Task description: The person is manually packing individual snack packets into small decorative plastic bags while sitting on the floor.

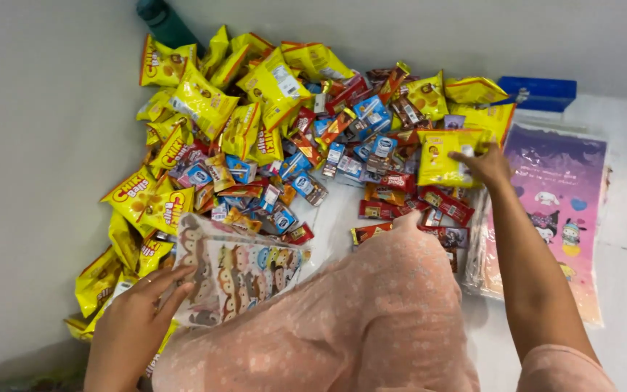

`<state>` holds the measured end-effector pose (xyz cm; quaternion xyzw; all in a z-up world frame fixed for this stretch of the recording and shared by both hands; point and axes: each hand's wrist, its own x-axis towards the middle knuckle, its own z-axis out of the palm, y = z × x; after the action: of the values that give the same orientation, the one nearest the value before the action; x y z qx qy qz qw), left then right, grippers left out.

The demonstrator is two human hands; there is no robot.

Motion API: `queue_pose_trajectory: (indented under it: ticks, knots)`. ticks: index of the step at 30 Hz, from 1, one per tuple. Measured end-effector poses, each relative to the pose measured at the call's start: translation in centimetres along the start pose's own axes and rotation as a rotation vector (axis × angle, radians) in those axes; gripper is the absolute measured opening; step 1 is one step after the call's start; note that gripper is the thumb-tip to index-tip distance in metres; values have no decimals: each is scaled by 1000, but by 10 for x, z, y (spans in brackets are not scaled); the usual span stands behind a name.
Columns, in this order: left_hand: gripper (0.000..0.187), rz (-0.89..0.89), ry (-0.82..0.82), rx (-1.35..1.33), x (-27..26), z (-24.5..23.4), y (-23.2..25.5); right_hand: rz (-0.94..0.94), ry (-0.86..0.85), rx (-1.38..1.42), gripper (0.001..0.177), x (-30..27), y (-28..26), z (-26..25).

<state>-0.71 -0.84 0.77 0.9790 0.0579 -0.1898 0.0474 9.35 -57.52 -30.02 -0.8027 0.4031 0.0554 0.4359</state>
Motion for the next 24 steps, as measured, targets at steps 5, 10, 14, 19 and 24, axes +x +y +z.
queue_pose_trajectory:
  ticks: [5,10,14,19,24]
  knots:
    - [42,-24,-29,-4,-10,-6,8,-21,-287,33,38,14,9,18]
    - [39,138,78,-85,-16,3,1,43,-117,136,42,18,2,48]
    - [37,195,169,-61,-23,7,2,149,-138,42,72,14,-2,55]
    - [33,259,254,-135,-31,8,-5,430,-154,246,79,50,12,81]
    - [34,229,249,-192,-40,-1,-7,100,-169,550,69,31,25,85]
